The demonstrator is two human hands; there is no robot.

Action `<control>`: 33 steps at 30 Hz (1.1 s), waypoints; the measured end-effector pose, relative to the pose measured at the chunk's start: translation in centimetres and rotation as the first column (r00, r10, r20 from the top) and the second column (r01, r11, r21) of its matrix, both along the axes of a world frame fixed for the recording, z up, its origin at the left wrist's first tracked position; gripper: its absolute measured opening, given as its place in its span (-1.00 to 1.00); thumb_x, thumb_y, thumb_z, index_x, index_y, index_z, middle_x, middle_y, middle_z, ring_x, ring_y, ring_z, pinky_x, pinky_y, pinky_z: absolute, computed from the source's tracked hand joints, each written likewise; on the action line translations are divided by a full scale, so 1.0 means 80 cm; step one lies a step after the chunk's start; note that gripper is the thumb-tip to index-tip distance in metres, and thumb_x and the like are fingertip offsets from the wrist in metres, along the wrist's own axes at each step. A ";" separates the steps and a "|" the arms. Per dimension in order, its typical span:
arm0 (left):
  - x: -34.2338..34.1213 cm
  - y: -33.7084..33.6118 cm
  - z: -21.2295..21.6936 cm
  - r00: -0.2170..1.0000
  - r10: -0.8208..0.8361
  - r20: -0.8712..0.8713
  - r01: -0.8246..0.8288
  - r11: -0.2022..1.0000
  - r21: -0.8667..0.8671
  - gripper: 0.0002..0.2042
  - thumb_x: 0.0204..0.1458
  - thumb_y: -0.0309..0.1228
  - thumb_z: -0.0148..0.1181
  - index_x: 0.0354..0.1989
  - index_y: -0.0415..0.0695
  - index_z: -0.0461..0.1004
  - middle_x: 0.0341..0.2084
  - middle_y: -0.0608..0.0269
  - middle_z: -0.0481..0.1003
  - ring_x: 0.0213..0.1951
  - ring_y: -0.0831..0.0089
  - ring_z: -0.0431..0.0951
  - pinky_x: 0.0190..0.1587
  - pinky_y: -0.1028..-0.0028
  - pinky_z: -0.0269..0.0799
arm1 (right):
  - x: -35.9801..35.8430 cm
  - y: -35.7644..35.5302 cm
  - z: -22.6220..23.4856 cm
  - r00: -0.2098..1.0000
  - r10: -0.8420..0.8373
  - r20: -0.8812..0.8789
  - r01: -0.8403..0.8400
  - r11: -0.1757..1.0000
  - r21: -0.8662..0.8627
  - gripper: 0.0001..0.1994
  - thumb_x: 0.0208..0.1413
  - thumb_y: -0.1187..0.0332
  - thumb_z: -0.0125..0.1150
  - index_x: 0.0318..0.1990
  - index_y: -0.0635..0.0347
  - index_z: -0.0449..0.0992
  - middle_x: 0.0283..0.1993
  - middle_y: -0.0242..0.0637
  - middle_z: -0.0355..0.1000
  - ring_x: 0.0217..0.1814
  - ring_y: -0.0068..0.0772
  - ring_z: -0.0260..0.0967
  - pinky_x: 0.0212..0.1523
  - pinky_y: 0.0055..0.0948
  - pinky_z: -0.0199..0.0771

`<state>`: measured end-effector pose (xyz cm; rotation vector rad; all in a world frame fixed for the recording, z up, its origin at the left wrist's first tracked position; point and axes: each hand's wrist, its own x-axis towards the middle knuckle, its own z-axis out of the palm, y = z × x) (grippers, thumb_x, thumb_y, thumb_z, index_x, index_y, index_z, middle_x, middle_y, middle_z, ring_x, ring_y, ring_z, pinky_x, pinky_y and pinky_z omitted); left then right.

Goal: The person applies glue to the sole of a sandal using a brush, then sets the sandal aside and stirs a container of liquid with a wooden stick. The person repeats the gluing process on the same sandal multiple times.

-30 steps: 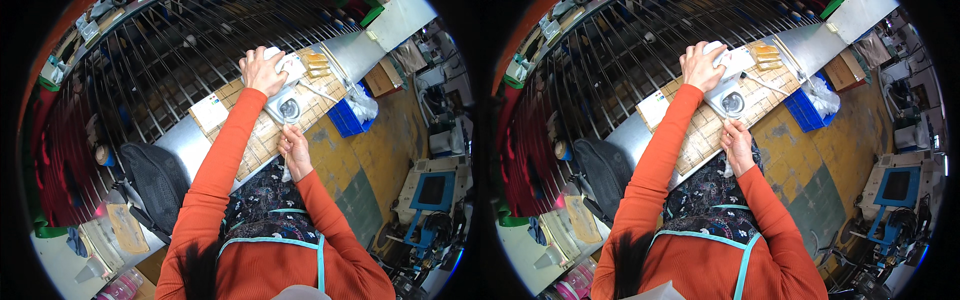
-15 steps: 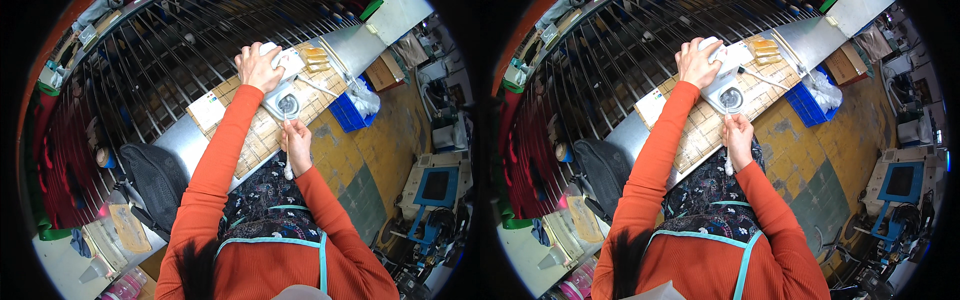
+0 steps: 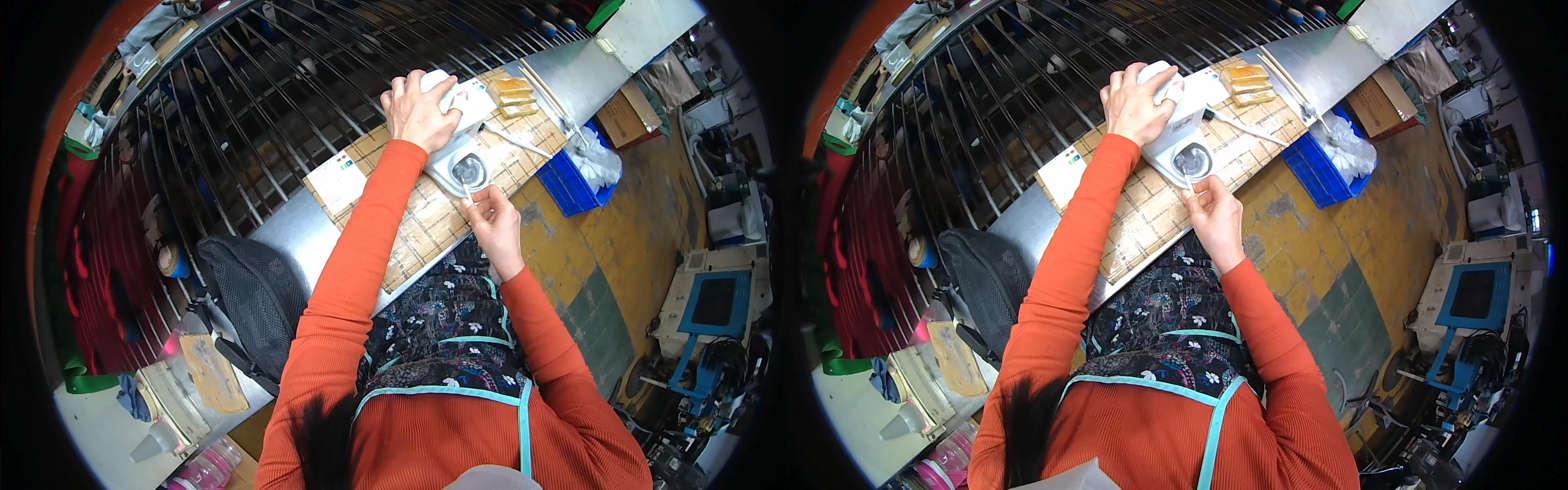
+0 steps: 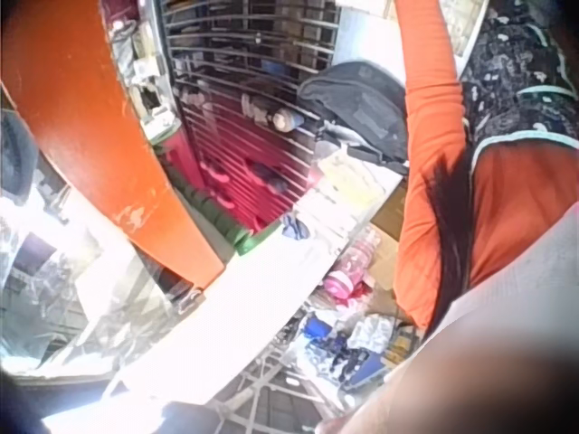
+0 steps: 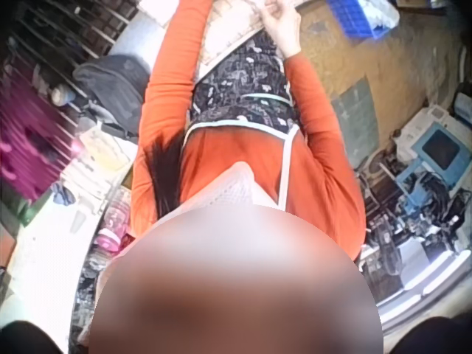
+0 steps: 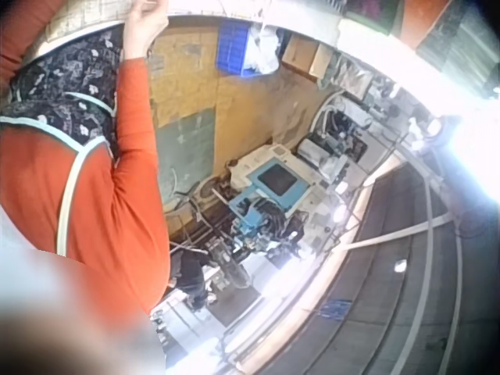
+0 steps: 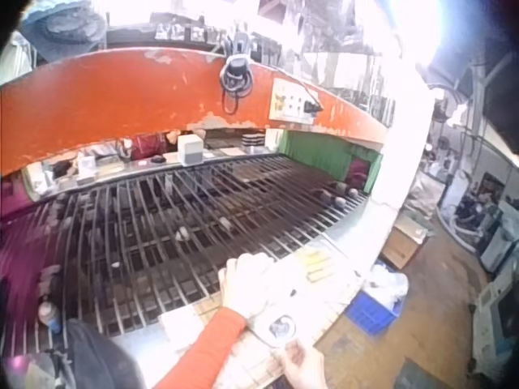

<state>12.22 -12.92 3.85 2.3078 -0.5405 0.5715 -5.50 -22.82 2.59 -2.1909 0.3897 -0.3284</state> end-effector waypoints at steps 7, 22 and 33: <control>-0.002 0.001 0.001 1.000 0.000 0.002 0.000 1.000 -0.003 -0.61 -0.03 -0.02 0.10 -0.01 0.25 0.57 0.07 0.08 0.37 0.10 0.15 0.27 0.15 0.15 0.08 | 0.009 0.011 0.012 0.999 0.044 -0.030 -0.050 0.962 -0.267 -0.88 0.07 0.44 0.11 -0.44 0.28 0.37 -0.58 0.11 0.40 -0.44 0.22 0.40 -0.36 0.00 0.37; -0.005 0.000 0.005 1.000 0.005 -0.017 -0.005 1.000 -0.020 -0.61 -0.06 -0.06 0.13 -0.02 0.24 0.57 0.08 0.11 0.36 0.09 0.17 0.26 0.15 0.15 0.07 | 0.044 0.001 0.027 0.991 0.055 -0.121 -0.103 0.894 -0.436 -0.68 0.06 0.23 0.18 -0.59 0.31 0.48 -0.63 0.10 0.39 -0.49 0.16 0.44 -0.37 -0.03 0.43; -0.007 0.000 0.007 1.000 0.007 -0.025 -0.008 1.000 -0.024 -0.61 -0.08 -0.08 0.14 -0.02 0.23 0.57 0.07 0.13 0.36 0.10 0.18 0.26 0.15 0.13 0.07 | 0.055 -0.006 0.024 0.988 0.088 -0.123 -0.122 0.945 -0.304 -0.70 -0.03 0.29 0.18 -0.64 0.36 0.46 -0.67 0.08 0.34 -0.58 0.08 0.39 -0.44 -0.12 0.38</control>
